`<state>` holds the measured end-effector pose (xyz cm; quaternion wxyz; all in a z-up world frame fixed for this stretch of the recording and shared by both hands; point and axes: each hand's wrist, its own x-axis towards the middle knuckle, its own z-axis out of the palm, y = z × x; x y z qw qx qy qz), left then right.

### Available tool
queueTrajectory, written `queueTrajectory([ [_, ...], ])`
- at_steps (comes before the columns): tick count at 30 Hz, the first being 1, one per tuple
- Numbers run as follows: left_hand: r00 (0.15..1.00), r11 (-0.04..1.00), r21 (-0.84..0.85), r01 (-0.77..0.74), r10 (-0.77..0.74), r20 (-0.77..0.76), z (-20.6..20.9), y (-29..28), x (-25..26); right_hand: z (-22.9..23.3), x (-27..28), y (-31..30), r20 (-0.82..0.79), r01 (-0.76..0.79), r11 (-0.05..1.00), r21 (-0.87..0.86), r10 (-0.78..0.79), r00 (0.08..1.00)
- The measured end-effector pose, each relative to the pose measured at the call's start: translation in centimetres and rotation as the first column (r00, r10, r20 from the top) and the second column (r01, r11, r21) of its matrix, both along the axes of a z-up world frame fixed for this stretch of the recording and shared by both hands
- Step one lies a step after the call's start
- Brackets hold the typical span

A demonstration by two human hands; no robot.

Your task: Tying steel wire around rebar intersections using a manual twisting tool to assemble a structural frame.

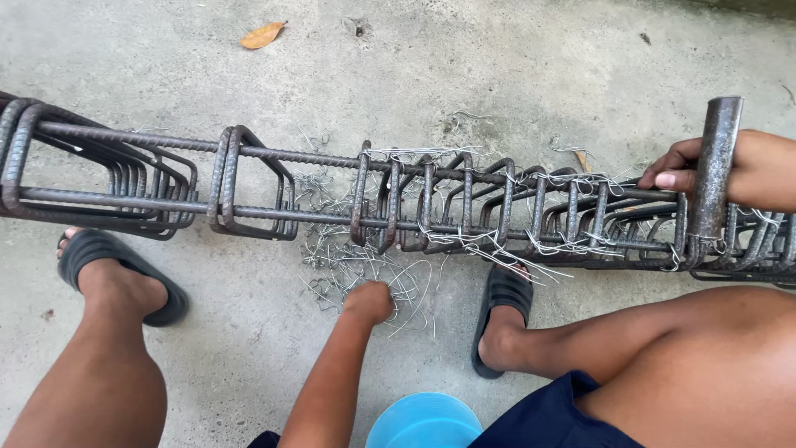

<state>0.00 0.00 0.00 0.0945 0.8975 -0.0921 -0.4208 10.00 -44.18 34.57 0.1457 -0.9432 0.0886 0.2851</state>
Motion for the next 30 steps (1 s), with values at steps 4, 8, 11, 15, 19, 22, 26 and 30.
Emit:
queueTrajectory([
  [4, 0.977, 0.968, -0.210, 0.140, -0.100, 0.190, -0.1, -4.7, -0.2, 0.7, 0.5, 0.7, -0.009, 0.019, 1.000, 0.007, -0.019, 1.000],
  [8, 0.939, 0.947, -0.145, 0.286, -0.248, 0.237, -0.4, -10.4, -3.0, 1.7, 0.1, 1.6, -0.075, 0.023, 1.000, 0.006, -0.022, 0.997],
  [11, 0.850, 0.959, -0.040, 0.282, -0.230, 0.474, -8.8, -11.8, -6.2, 1.1, -0.2, 0.8, -0.033, 0.034, 0.996, 0.082, -0.032, 0.999],
  [15, 0.829, 0.905, 0.048, 0.422, -0.407, 0.384, -5.1, -8.2, -4.3, 0.9, -0.5, 0.6, -0.036, 0.035, 0.998, 0.052, -0.033, 0.999],
  [19, 0.983, 0.973, -0.169, 0.156, -0.137, 0.119, 1.1, -3.5, -1.7, 0.5, -0.4, -0.2, -0.033, 0.044, 0.998, 0.051, -0.043, 0.999],
  [22, 0.993, 0.985, -0.142, -0.096, 0.085, -0.087, 2.4, -1.0, -1.4, 0.2, -0.3, -0.7, -0.026, 0.020, 0.998, 0.054, -0.019, 0.999],
  [26, 0.999, 0.999, -0.033, 0.039, -0.039, 0.002, -2.9, 1.6, -3.1, 0.0, 0.0, -0.6, -0.011, -0.014, 0.999, 0.041, 0.015, 1.000],
  [30, 0.999, 1.000, 0.003, 0.031, -0.031, -0.039, -3.0, 2.6, -4.5, 1.1, 0.1, 1.4, -0.032, 0.028, 0.998, 0.065, -0.026, 0.999],
])
